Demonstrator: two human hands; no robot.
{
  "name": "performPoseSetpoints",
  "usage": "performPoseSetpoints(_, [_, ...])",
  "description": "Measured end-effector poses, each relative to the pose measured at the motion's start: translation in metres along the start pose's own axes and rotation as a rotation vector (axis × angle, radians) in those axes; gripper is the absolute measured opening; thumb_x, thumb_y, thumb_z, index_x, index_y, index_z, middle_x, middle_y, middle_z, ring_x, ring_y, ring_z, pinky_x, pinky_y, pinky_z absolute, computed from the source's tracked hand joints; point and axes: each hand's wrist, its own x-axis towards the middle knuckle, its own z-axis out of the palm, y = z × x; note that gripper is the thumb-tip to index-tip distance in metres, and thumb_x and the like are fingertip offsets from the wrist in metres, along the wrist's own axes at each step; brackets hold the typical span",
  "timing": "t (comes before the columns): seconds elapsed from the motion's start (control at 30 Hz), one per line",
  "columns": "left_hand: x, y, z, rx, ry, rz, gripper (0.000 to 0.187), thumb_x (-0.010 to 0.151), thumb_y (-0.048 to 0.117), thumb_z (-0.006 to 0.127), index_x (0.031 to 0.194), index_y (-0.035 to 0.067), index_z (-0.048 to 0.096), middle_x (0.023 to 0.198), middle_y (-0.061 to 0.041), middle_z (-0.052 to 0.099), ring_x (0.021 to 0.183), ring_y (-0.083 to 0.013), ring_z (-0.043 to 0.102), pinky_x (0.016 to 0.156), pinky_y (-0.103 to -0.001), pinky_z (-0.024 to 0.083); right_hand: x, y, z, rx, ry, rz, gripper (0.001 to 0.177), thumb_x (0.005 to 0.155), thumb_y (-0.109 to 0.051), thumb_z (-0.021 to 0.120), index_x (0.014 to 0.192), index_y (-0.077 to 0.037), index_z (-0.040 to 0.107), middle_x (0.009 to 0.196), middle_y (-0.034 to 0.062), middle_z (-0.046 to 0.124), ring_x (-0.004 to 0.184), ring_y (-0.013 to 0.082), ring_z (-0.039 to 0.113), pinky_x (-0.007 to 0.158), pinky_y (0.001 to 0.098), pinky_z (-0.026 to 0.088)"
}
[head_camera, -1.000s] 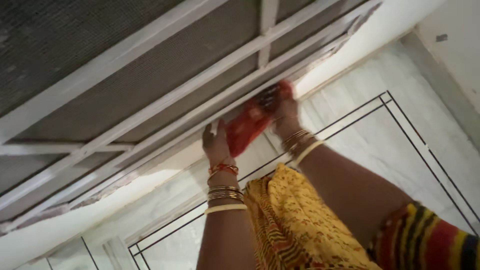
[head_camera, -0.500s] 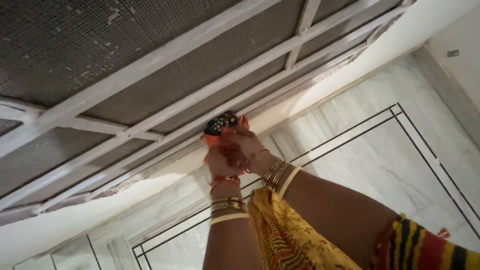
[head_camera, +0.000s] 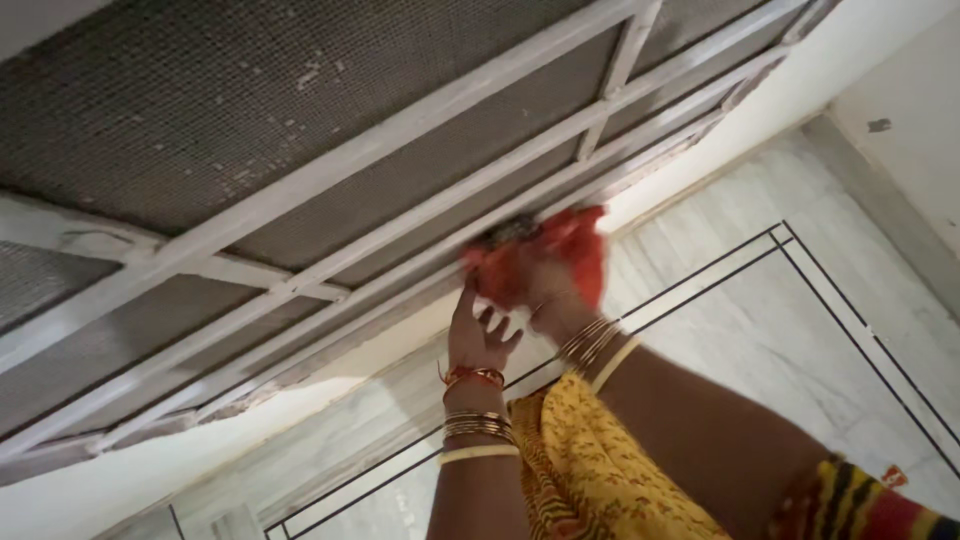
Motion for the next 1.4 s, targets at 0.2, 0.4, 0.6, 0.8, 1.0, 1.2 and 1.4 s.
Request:
performPoseSetpoints(0.2, [0.046,0.039,-0.097,-0.456,-0.449,0.347,0.048,0.103,0.037,0.048,0.14,0.009,0.057,0.135,-0.012,0.066,0.124,-0.0316,0.062,0.108,-0.048,0.049,-0.023,0.031,0.09,-0.352,-0.322,-0.049,0.065,0.082,-0.028,0.078,0.142,-0.011,0.062,0.158,0.0068,0.043,0.145,0.0255,0.038,0.121,0.0429,0.032])
performPoseSetpoints(0.4, [0.021,0.077,-0.136,-0.46,-0.112,0.521,0.043,0.104,0.038,0.045,0.134,0.013,0.063,0.133,-0.009,0.068,0.122,-0.0308,0.065,0.105,-0.049,0.054,-0.014,0.052,0.088,0.26,-0.493,-0.146,0.064,0.086,-0.001,0.067,0.147,-0.008,0.054,0.15,0.0228,0.048,0.132,0.034,0.053,0.11,0.0455,0.048])
performPoseSetpoints(0.6, [0.026,0.079,-0.109,-0.423,-0.102,0.48,0.047,0.106,0.051,0.044,0.126,0.013,0.064,0.128,-0.007,0.067,0.118,-0.0284,0.064,0.099,-0.045,0.055,-0.036,0.026,0.116,-0.663,-0.29,-0.823,0.061,0.076,-0.007,0.077,0.135,-0.001,0.058,0.146,0.023,0.049,0.137,0.0407,0.047,0.115,0.0453,0.041])
performPoseSetpoints(0.8, [0.029,0.101,-0.154,-0.4,-0.106,0.466,0.04,0.101,0.049,0.053,0.124,0.017,0.063,0.128,-0.007,0.068,0.114,-0.0291,0.066,0.095,-0.049,0.058,-0.045,0.018,0.136,-0.876,-0.41,-0.932,0.066,0.074,-0.002,0.07,0.139,-0.004,0.059,0.149,0.0206,0.053,0.143,0.0398,0.046,0.113,0.0502,0.041])
performPoseSetpoints(1.0, [0.04,0.126,-0.194,-0.39,-0.104,0.535,0.029,0.108,0.044,0.061,0.109,0.015,0.064,0.096,-0.003,0.065,0.081,-0.0226,0.064,0.065,-0.04,0.055,-0.073,-0.016,0.16,-1.119,-0.424,-0.807,0.066,0.069,-0.002,0.074,0.134,-0.009,0.061,0.144,0.0154,0.056,0.138,0.0359,0.047,0.11,0.0522,0.034])
performPoseSetpoints(1.2, [0.062,0.079,-0.13,-0.486,-0.157,0.411,0.016,0.1,0.024,0.058,0.115,0.024,0.064,0.099,0.001,0.068,0.082,-0.0165,0.068,0.066,-0.03,0.06,-0.078,-0.024,0.136,-1.178,-0.158,-0.901,0.064,0.071,-0.019,0.076,0.132,-0.006,0.061,0.135,0.0143,0.059,0.131,0.0355,0.049,0.111,0.0505,0.033])
performPoseSetpoints(1.4, [0.03,0.11,-0.169,-0.503,-0.431,0.599,0.014,0.103,0.026,0.06,0.115,0.019,0.064,0.102,-0.003,0.071,0.086,-0.0225,0.069,0.07,-0.038,0.06,-0.068,-0.003,0.162,-1.232,-0.194,-1.07,0.064,0.072,-0.014,0.069,0.135,-0.002,0.061,0.136,0.0142,0.06,0.13,0.0339,0.051,0.111,0.0453,0.039])
